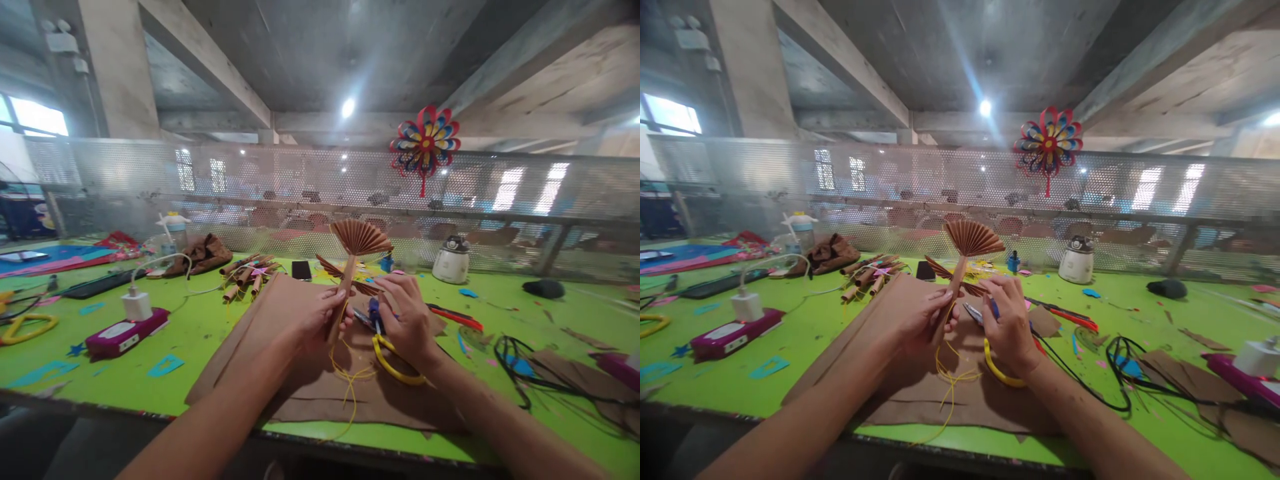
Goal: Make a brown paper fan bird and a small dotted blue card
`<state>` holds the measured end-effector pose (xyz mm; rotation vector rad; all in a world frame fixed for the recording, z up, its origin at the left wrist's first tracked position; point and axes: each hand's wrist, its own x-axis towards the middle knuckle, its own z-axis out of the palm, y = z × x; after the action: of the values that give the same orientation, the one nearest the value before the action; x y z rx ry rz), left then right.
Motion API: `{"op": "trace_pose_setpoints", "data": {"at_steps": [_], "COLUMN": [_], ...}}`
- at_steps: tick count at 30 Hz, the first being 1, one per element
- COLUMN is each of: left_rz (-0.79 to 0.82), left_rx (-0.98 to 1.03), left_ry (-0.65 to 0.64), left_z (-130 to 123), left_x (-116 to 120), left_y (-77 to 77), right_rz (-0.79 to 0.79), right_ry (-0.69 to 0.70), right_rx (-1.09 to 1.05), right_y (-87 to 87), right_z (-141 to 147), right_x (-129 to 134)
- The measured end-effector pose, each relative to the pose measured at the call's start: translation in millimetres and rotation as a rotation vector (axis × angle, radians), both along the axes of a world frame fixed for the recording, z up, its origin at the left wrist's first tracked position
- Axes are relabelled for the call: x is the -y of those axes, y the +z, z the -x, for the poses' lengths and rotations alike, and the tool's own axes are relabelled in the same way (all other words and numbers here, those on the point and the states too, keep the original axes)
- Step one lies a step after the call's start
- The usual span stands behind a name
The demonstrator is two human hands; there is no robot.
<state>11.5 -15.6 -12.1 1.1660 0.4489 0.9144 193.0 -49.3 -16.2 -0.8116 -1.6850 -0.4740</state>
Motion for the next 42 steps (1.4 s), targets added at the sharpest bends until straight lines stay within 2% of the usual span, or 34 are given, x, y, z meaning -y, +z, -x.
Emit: {"op": "trace_pose_setpoints", "data": {"at_steps": [6, 21, 27, 36, 42], "left_rz": [0.006, -0.010, -0.010, -0.026, 0.013], "left_rx": [-0.029, 0.000, -0.002, 0.033, -0.005], "left_ry": [0.012, 0.054, 0.114, 0.107, 0.103], "left_z": [-0.3, -2.4, -3.6, -3.8, -5.4], "left_x": [0.3, -2.1, 3.9, 4.8, 10.3], "left_y": [-0.7, -6.1, -0.8, 0.0, 1.7], "right_rz": [-0.010, -0.021, 0.004, 0.000, -0.042], "right_ry": [-0.038, -0.018, -0.011, -0.027, -0.089], "right_rx": [-0.043, -0.055, -0.065, -0.091, -0.043], "right_y": [-0.1, 2.1, 4.3, 2.7, 7.0], "right_z": [-3.9, -4.8, -4.9, -6.1, -4.7], "right_x": [-3.1, -4.5, -2.5, -6.2, -1.7]}}
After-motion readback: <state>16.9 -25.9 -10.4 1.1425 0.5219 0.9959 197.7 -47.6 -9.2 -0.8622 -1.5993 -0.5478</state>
